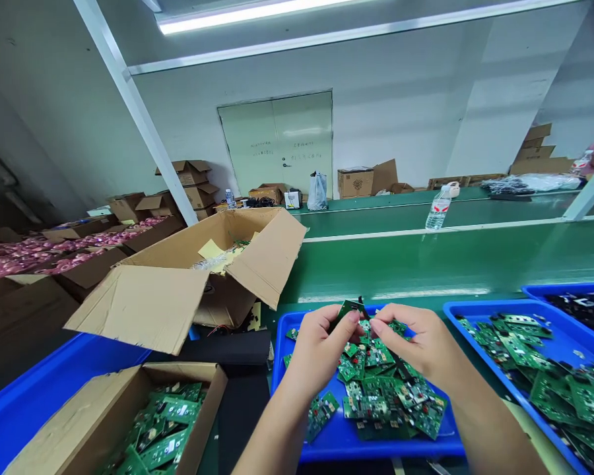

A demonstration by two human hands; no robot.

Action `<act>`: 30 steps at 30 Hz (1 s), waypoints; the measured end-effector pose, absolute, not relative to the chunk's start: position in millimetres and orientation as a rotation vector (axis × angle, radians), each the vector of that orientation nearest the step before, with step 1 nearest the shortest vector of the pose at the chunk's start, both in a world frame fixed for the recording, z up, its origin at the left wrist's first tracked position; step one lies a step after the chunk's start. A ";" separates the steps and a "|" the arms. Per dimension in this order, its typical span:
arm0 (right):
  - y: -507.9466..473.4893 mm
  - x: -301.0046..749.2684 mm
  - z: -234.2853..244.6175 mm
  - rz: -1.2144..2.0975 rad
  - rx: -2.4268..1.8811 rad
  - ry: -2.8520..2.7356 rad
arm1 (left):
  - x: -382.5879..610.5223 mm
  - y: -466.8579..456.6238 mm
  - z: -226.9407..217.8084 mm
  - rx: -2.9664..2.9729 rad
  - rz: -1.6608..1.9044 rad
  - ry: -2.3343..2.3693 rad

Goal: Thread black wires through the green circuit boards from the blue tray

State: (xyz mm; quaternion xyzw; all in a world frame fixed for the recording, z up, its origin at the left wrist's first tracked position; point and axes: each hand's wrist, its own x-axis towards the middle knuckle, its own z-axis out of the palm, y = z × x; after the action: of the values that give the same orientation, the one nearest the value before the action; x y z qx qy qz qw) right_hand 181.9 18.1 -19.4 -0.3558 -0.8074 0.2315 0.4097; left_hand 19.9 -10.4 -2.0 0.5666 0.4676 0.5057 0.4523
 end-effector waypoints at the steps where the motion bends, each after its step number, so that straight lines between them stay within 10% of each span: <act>1: 16.6 184.7 -18.9 0.502 -0.874 -2.055 | 19.0 -9.2 -2.6 1.437 1.276 1.220; 30: 12.3 193.6 -10.3 -0.191 -0.693 -2.242 | 30.2 -14.4 1.7 1.161 1.077 0.920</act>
State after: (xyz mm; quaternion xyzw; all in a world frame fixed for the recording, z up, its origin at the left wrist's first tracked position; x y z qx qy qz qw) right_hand 193.6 12.3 -10.3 -0.2719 -0.8793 -0.0749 0.3837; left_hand 30.2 -14.4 1.7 0.5025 0.3984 0.4664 0.6092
